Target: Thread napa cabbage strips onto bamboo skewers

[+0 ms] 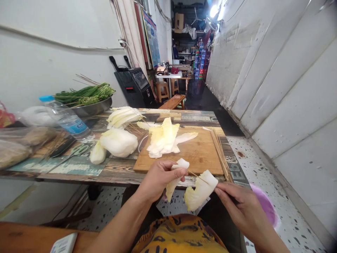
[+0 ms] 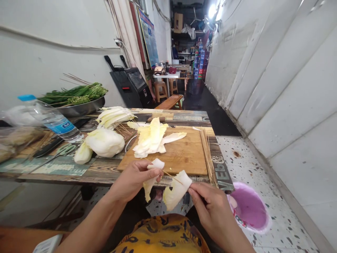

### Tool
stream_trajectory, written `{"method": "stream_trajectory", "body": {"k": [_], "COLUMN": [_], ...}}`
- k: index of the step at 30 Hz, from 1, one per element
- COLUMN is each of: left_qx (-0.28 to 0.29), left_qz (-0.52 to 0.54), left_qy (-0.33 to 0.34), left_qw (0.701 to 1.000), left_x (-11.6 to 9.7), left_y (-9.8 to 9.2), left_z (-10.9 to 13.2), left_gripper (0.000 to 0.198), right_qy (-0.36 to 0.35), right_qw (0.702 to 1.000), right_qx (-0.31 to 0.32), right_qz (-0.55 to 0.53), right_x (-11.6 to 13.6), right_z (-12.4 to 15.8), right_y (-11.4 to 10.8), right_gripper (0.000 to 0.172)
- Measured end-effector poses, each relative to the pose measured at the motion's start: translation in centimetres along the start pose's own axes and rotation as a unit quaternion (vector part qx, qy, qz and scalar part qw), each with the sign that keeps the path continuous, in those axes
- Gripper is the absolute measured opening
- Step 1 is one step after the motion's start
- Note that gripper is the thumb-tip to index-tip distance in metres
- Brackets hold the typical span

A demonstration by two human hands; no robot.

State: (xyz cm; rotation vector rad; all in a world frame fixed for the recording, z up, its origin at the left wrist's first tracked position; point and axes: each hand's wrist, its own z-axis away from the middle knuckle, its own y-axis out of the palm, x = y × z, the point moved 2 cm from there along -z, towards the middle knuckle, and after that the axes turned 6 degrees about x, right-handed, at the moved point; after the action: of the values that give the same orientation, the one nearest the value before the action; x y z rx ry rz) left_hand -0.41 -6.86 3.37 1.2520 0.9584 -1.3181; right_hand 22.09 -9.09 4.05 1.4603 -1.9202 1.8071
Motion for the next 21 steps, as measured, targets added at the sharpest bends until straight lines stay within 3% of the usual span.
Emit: {"method": "stream_trajectory", "body": {"k": [5, 7, 10, 12, 13, 15, 16, 19, 21], "left_qx": [0.061, 0.067, 0.037, -0.020, -0.076, -0.181, -0.185, -0.087, -0.028], "left_qz": [0.015, 0.016, -0.055, -0.152, -0.218, -0.394, -0.483, -0.664, -0.717], "left_qy": [-0.044, -0.017, 0.045, 0.098, 0.153, 0.263, 0.277, 0.243, 0.205], "left_qw": [0.997, 0.997, 0.997, 0.983, 0.961, 0.862, 0.810, 0.702, 0.666], "left_x": [1.1, 1.2, 0.6, -0.4, -1.1, -2.5, -2.9, -2.8, -2.1], "left_y": [2.1, 2.1, 0.2, -2.1, -3.4, -5.6, -6.2, -7.1, -7.3], "left_z": [-0.4, -0.4, -0.6, -1.3, -1.8, -3.1, -4.0, -6.9, -8.5], "left_gripper": [0.025, 0.024, 0.025, 0.024, 0.023, 0.023, 0.026, 0.045, 0.053], "right_qy": [0.005, 0.015, 0.043, 0.066, 0.077, 0.092, 0.095, 0.098, 0.098], "right_qw": [0.998, 0.997, 0.997, 0.995, 0.994, 0.992, 0.992, 0.991, 0.991], "right_qx": [0.008, 0.003, -0.022, -0.051, -0.062, -0.076, -0.080, -0.085, -0.082], "right_qz": [-0.057, -0.070, -0.064, -0.051, -0.046, -0.038, -0.036, -0.034, -0.038], "right_x": [0.2, -0.1, -1.1, -1.8, -2.1, -2.4, -2.5, -2.6, -2.5], "right_z": [-1.3, -1.5, -1.2, -0.9, -0.8, -0.6, -0.6, -0.4, -0.3], "right_y": [1.6, 1.8, 1.5, 1.0, 0.7, 0.4, 0.3, 0.3, 0.4], "right_gripper": [0.024, 0.024, 0.023, 0.023, 0.024, 0.024, 0.024, 0.025, 0.026]}}
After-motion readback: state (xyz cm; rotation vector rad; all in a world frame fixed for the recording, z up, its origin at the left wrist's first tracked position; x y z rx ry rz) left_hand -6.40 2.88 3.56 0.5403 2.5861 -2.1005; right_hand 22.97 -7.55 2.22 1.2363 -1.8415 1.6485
